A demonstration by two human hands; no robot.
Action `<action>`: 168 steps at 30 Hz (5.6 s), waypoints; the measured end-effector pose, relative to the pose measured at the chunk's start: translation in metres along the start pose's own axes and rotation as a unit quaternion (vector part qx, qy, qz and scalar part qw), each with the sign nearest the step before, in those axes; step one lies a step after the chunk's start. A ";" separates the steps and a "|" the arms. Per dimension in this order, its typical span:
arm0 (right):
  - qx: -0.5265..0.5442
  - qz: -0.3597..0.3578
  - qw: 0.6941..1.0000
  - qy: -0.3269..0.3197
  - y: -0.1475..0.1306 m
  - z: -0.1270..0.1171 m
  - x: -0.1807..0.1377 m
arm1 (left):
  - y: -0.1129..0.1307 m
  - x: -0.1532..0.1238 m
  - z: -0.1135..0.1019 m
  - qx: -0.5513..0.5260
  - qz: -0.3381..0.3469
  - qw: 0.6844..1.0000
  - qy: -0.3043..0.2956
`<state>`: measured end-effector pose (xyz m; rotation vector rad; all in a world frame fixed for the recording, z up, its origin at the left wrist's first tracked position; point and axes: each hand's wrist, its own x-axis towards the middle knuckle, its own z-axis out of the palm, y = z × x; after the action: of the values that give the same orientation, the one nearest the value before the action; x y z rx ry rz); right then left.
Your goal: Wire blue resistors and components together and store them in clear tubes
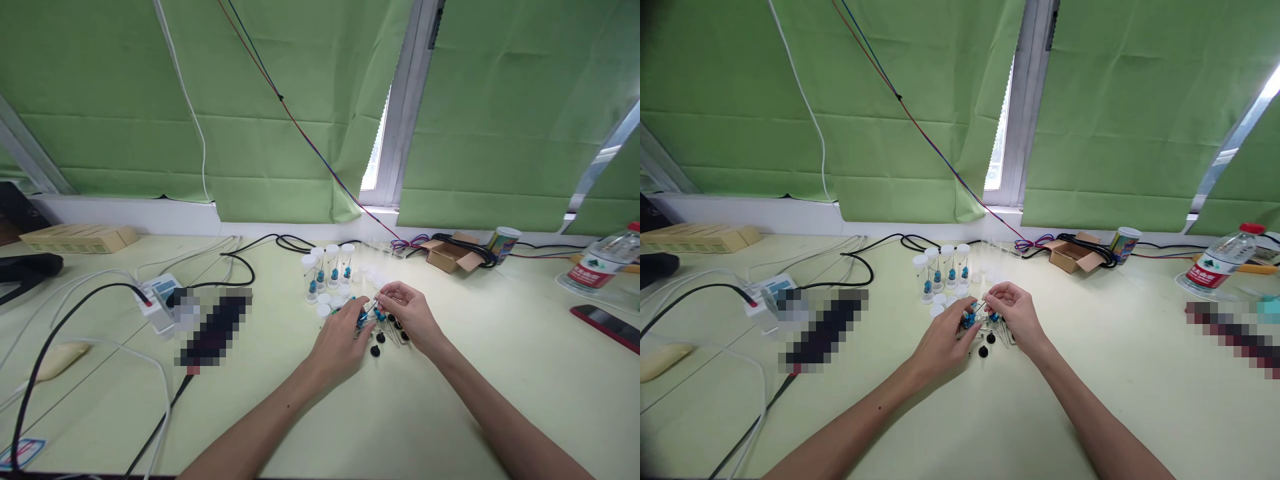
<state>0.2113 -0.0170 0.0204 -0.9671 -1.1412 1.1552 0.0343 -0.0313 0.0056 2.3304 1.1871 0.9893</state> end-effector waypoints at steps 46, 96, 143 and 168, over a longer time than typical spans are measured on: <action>-0.037 -0.101 0.994 0.016 0.009 0.005 -0.001 | -0.001 0.001 0.003 -0.015 -0.014 1.000 0.007; -0.102 -0.122 0.986 0.047 0.009 0.010 -0.005 | 0.002 0.002 0.002 -0.017 -0.011 0.999 0.027; -0.072 -0.075 0.994 0.035 -0.002 0.006 -0.003 | 0.001 0.003 -0.002 0.025 0.011 1.000 0.006; -0.080 -0.095 0.992 0.021 0.001 0.006 -0.003 | 0.000 0.002 0.000 0.027 0.014 1.000 0.006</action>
<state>0.2050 -0.0196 0.0199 -0.9776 -1.2782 0.8979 0.0349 -0.0296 0.0062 2.3938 1.2024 0.9926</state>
